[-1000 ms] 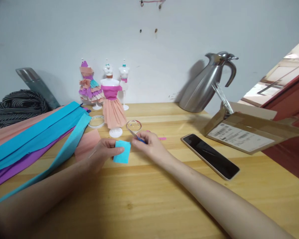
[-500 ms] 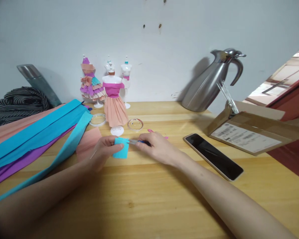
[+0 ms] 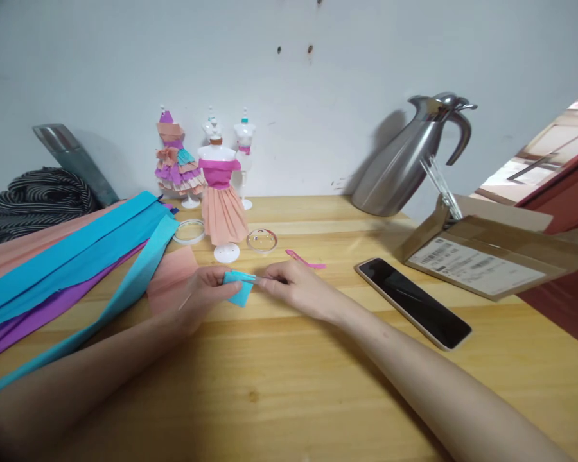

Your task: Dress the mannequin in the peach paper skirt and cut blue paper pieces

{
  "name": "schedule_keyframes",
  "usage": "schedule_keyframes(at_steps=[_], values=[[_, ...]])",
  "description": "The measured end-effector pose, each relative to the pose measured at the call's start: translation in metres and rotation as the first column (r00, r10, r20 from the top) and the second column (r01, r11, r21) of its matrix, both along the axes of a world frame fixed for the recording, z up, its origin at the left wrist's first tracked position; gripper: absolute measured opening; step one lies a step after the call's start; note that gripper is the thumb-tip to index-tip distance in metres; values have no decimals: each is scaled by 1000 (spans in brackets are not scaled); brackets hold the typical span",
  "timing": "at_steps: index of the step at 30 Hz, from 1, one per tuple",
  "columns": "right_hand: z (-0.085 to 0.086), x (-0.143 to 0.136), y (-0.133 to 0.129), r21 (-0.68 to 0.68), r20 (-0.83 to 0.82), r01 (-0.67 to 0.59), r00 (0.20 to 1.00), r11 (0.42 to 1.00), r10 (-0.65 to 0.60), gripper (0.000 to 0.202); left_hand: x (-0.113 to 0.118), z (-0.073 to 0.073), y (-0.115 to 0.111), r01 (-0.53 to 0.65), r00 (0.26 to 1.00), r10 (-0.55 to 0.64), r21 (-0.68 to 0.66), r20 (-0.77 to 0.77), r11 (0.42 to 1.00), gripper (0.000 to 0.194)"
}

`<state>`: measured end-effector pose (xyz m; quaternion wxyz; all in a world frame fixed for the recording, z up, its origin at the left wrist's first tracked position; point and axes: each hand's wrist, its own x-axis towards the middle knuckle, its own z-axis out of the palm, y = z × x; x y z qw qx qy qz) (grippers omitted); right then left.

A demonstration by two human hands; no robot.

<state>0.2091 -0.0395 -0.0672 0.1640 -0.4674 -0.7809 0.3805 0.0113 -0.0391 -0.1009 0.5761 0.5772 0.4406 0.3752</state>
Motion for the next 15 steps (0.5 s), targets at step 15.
schedule_keyframes(at_steps=[15], values=[[-6, 0, 0, 118, 17, -59, 998, 991, 58, 30, 3, 6, -5, 10, 999, -12, -30, -46, 999, 26]])
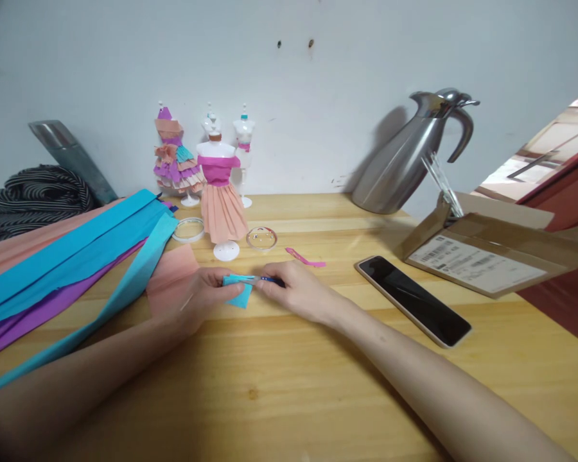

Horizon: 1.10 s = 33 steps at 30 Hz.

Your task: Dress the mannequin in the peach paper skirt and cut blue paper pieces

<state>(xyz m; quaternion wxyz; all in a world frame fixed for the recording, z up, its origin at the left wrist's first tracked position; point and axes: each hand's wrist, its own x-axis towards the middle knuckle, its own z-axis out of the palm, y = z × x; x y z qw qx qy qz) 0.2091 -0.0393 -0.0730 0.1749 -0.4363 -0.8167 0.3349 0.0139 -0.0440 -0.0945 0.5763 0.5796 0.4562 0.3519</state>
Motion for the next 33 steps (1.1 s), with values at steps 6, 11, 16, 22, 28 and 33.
schedule_keyframes(at_steps=[6, 11, 16, 22, 28, 33], values=[[-4, 0, 0, -44, -53, -32, 998, 999, 29, 31, -1, -2, 0, 4, 1000, -5, -39, -29, 999, 28], [-3, 1, -1, -38, -26, -36, 999, 999, 35, 32, -1, -1, 0, 31, 999, -32, -18, -20, 999, 27], [0, 1, 0, -38, -3, -24, 1000, 999, 24, 35, -2, -4, 1, 23, 999, -22, 30, -25, 999, 25], [-1, 0, 0, -13, -3, -45, 999, 999, 45, 32, 0, -11, 3, 27, 999, -24, 77, -36, 997, 25], [-6, -1, -1, -42, -46, -49, 998, 998, 47, 33, 0, -17, 3, 38, 999, -37, 75, -7, 996, 26], [-10, 0, -1, -54, -81, -48, 996, 997, 43, 35, -1, -13, 2, 55, 998, -55, 37, 24, 998, 24]])
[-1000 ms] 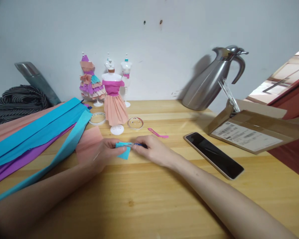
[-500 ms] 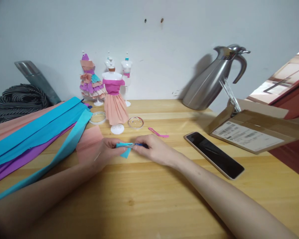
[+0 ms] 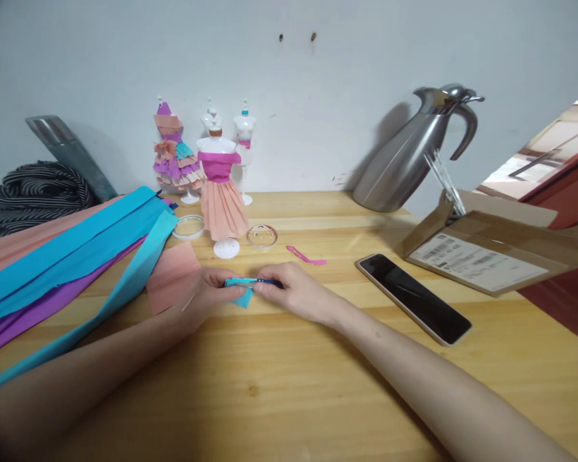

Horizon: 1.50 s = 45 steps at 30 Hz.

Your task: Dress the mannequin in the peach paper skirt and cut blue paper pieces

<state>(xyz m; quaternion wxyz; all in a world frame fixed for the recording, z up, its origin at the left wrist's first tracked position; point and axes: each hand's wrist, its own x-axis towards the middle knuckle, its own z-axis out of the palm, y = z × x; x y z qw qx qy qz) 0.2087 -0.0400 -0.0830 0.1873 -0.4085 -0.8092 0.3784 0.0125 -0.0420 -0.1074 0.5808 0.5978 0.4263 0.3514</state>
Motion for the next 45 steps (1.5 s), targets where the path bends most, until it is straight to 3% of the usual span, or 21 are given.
schedule_keyframes(at_steps=[20, 25, 31, 37, 45], values=[[-5, -2, 1, -146, -167, -19, 986, 989, -6, 46, 0, 9, -4, -2, 999, 4, -63, 34, 998, 24], [-5, -3, 2, -165, -186, 43, 980, 985, -74, 46, -1, 13, -3, 0, 998, 4, -70, 57, 998, 25], [-11, -4, 3, -228, -199, 93, 970, 969, -140, 49, -1, 10, -3, -34, 991, 43, -68, 123, 997, 31], [-16, -2, 5, -316, -289, 58, 945, 947, -155, 47, -1, 6, -1, -48, 987, 60, -79, 151, 996, 28], [-19, 1, 9, -376, -273, 40, 950, 926, -153, 47, -2, 5, 0, -79, 986, 90, -81, 139, 994, 30]])
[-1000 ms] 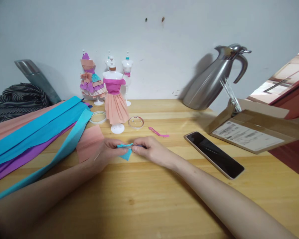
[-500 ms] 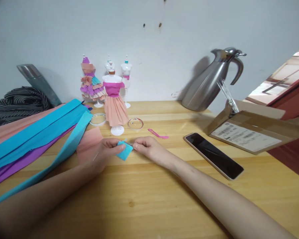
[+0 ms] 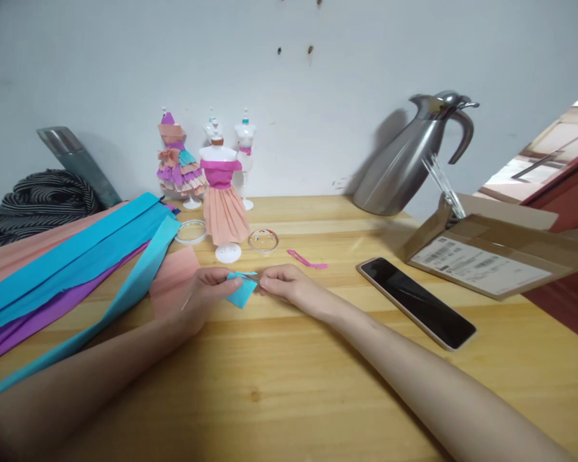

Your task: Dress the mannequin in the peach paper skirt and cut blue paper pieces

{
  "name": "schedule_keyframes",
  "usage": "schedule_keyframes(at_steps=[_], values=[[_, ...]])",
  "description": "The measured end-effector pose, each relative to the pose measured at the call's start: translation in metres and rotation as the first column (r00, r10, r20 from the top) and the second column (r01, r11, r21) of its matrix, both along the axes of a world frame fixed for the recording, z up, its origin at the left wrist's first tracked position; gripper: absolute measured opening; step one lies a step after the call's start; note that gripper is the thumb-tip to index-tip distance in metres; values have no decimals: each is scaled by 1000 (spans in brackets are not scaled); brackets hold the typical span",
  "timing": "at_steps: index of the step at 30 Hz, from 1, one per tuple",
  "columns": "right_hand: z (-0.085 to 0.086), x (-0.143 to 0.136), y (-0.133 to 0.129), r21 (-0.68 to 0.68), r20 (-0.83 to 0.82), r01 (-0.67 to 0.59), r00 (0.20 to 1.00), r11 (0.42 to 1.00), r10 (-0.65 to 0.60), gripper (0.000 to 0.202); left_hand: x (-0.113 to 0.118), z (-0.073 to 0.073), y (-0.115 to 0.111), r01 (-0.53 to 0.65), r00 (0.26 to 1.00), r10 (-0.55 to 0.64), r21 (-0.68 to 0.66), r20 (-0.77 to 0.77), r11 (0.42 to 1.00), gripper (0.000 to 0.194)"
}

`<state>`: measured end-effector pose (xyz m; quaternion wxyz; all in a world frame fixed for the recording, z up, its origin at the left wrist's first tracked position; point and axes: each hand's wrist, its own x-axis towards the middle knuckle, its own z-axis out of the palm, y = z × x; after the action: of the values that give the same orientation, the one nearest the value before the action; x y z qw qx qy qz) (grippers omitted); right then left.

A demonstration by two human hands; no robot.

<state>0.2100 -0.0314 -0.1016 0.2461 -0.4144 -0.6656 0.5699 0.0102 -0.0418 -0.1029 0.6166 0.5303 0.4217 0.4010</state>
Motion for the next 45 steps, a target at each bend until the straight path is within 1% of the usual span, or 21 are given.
schedule_keyframes(at_steps=[8, 15, 21, 29, 37, 45], values=[[6, -6, -7, 126, 58, -6, 998, 992, -2, 48, 2, -7, 2, 21, 997, -17, 43, -75, 999, 29], [3, -6, -8, 226, 154, -34, 988, 973, -1, 47, 2, -9, 1, 69, 991, -62, 57, -116, 996, 30], [2, -7, -9, 218, 154, -43, 988, 975, 9, 49, 0, -10, -1, 133, 985, -128, 43, -119, 990, 32], [-1, -9, -11, 187, 104, -28, 995, 982, 9, 52, -1, -12, 1, 140, 982, -134, 40, -133, 989, 37], [-1, -9, -12, 128, 46, -13, 999, 992, 7, 51, 0, -8, -1, 133, 985, -130, 13, -109, 991, 39], [1, -11, -14, 66, 2, -10, 1000, 998, 9, 52, -4, -14, -1, 169, 981, -166, 20, -103, 985, 34]])
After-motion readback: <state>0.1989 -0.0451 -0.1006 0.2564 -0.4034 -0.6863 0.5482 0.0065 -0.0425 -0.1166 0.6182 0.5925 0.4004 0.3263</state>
